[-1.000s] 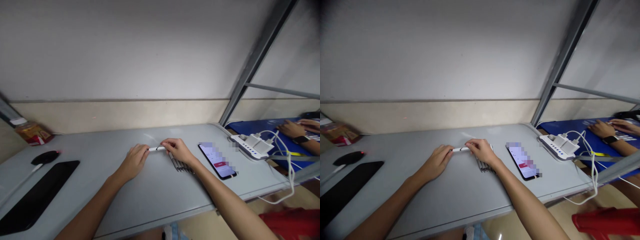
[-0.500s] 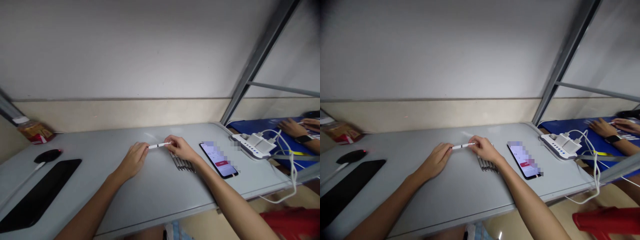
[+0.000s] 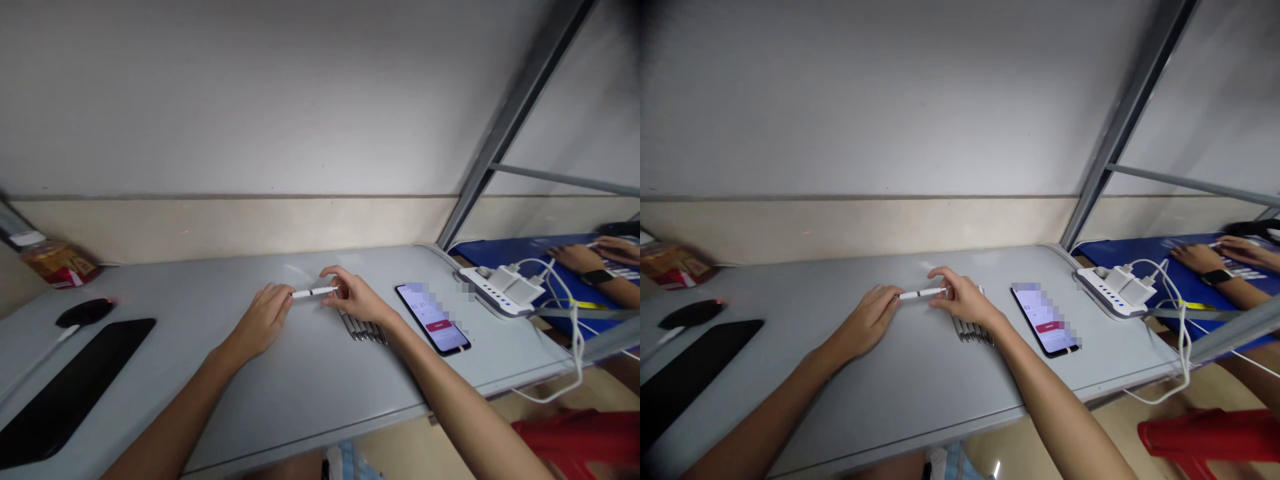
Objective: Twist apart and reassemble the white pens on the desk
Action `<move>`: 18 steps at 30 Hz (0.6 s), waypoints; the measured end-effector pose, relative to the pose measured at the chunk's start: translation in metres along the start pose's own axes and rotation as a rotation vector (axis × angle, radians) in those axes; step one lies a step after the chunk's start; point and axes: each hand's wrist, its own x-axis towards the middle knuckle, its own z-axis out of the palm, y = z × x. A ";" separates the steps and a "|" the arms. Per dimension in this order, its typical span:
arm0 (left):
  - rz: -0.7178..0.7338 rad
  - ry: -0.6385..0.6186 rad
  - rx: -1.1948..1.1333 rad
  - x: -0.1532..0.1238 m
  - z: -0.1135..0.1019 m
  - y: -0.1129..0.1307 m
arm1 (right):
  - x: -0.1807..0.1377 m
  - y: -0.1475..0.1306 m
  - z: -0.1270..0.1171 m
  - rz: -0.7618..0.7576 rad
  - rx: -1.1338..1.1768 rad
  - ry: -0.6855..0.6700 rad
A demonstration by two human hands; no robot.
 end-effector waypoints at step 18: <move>-0.009 -0.028 -0.023 0.000 0.002 -0.001 | -0.001 -0.002 0.001 -0.032 -0.058 0.007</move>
